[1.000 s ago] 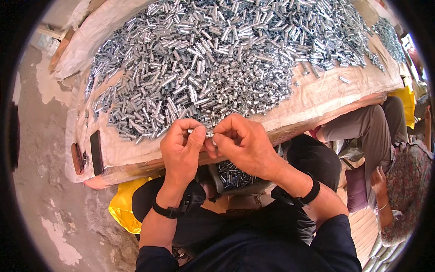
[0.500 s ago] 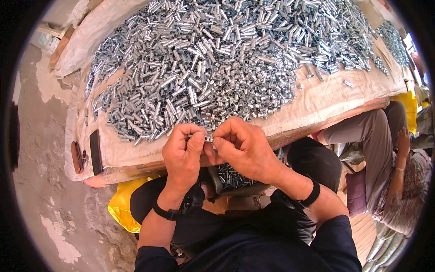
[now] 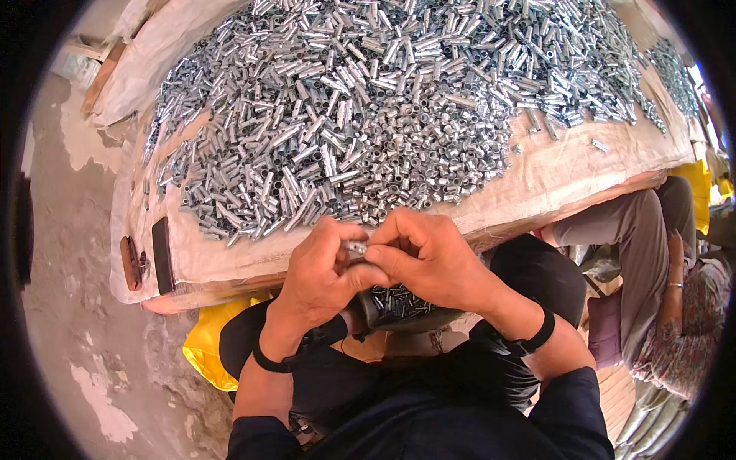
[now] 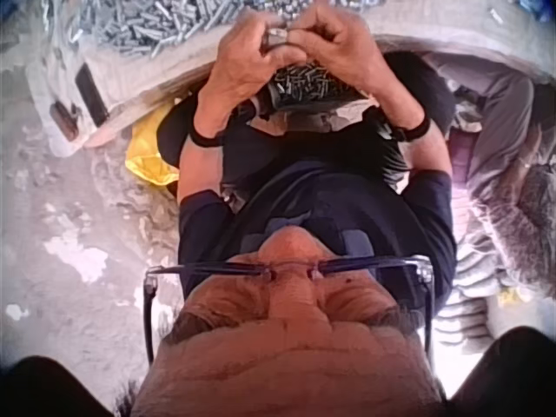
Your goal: Sorting through a large pile of small metal anchors and fasteners on a wooden table.
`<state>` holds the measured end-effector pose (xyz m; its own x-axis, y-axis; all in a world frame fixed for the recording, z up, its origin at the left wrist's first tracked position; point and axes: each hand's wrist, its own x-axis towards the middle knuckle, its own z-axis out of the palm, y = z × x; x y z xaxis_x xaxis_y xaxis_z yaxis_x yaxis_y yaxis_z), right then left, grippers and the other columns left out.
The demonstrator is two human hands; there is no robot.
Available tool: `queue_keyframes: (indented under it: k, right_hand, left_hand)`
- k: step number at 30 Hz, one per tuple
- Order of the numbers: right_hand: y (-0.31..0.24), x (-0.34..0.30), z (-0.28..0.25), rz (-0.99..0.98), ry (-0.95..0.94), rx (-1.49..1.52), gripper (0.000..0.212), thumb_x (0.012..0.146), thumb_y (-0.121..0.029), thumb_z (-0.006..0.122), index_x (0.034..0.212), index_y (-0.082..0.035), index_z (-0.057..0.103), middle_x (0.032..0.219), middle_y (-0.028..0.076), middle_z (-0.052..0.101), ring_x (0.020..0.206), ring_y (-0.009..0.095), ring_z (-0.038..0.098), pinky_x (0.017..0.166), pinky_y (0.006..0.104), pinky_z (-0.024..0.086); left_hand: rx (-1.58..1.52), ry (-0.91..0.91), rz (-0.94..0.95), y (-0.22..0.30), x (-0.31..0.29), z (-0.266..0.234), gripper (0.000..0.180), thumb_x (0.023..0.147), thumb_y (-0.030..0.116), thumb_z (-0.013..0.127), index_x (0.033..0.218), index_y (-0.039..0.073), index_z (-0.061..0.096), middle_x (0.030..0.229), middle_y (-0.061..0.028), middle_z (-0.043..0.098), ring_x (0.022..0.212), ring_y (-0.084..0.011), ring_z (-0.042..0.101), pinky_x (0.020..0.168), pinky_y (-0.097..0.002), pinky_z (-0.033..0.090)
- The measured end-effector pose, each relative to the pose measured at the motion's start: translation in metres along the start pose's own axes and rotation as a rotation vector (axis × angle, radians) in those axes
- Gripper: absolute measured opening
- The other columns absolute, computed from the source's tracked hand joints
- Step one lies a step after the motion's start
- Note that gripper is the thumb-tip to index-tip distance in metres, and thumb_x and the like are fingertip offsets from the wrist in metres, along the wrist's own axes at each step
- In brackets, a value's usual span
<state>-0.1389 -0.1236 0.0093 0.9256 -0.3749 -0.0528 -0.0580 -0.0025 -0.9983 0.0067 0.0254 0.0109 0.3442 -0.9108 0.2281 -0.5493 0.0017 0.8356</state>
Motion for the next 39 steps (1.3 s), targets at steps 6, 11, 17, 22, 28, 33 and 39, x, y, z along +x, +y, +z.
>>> queue_keyframes:
  k: [6,11,17,22,28,33,39]
  right_hand:
    - [-0.007,0.003,-0.007,0.087,-0.136,0.039,0.011,0.097,-0.006,0.067,0.089,0.001,0.062,0.076,0.005,0.066,0.065,0.009,0.060,0.058,0.0280,0.048]
    - [-0.004,0.020,-0.012,-0.188,0.065,-0.498,0.007,0.093,-0.006,0.065,0.089,0.000,0.062,0.078,0.014,0.061,0.070,0.031,0.063,0.064,0.0368,0.053]
    - [0.008,0.026,0.001,-0.370,0.001,-0.941,0.010,0.089,-0.003,0.066,0.097,0.000,0.061,0.088,0.014,0.057,0.077,0.036,0.063,0.062,0.0444,0.051]
    - [0.010,0.033,0.003,-0.443,-0.018,-1.067,0.015,0.082,-0.005,0.067,0.085,-0.004,0.053,0.084,0.013,0.052,0.074,0.035,0.061,0.061,0.0460,0.050]
    - [0.004,0.037,0.001,-0.452,-0.050,-1.100,0.015,0.079,-0.003,0.068,0.085,-0.004,0.054,0.086,0.013,0.055,0.078,0.034,0.064,0.064,0.0449,0.052]
    - [0.001,0.031,-0.002,-0.398,-0.052,-1.205,0.015,0.077,-0.001,0.068,0.087,-0.004,0.057,0.088,0.013,0.056,0.082,0.034,0.067,0.066,0.0446,0.053]
    - [-0.004,0.026,-0.007,-0.401,-0.090,-1.206,0.011,0.078,0.001,0.066,0.088,-0.002,0.063,0.090,0.015,0.060,0.085,0.032,0.069,0.069,0.0427,0.055]
  left_hand:
    - [0.164,-0.173,0.081,-0.003,-0.009,0.002,0.034,0.082,0.020,0.082,0.098,0.003,0.058,0.085,-0.0150,0.055,0.071,-0.0319,0.062,0.058,-0.0381,0.052]
    - [0.433,-0.258,0.211,0.005,-0.016,0.015,0.024,0.083,0.020,0.076,0.093,0.006,0.059,0.079,-0.0117,0.053,0.065,-0.0291,0.062,0.051,-0.0382,0.052]
    - [0.558,-0.297,0.089,0.022,-0.001,-0.009,0.033,0.080,0.019,0.080,0.104,0.005,0.063,0.096,-0.0119,0.055,0.092,-0.0325,0.062,0.069,-0.0432,0.054]
    - [0.789,-0.118,0.018,0.002,0.009,-0.020,0.028,0.084,0.015,0.077,0.107,0.004,0.064,0.100,-0.0127,0.055,0.096,-0.0336,0.056,0.075,-0.0436,0.051]
    - [0.862,-0.087,0.042,-0.002,0.014,-0.019,0.027,0.084,0.016,0.077,0.106,0.004,0.065,0.098,-0.0126,0.054,0.094,-0.0331,0.055,0.073,-0.0431,0.051]
    - [0.873,-0.085,0.061,-0.002,0.020,-0.016,0.024,0.084,0.017,0.077,0.098,0.003,0.063,0.096,-0.0129,0.053,0.093,-0.0329,0.054,0.073,-0.0435,0.050]
    - [0.839,-0.078,0.128,-0.006,0.022,-0.010,0.022,0.083,0.017,0.077,0.089,0.003,0.060,0.094,-0.0126,0.053,0.093,-0.0330,0.053,0.078,-0.0438,0.047]
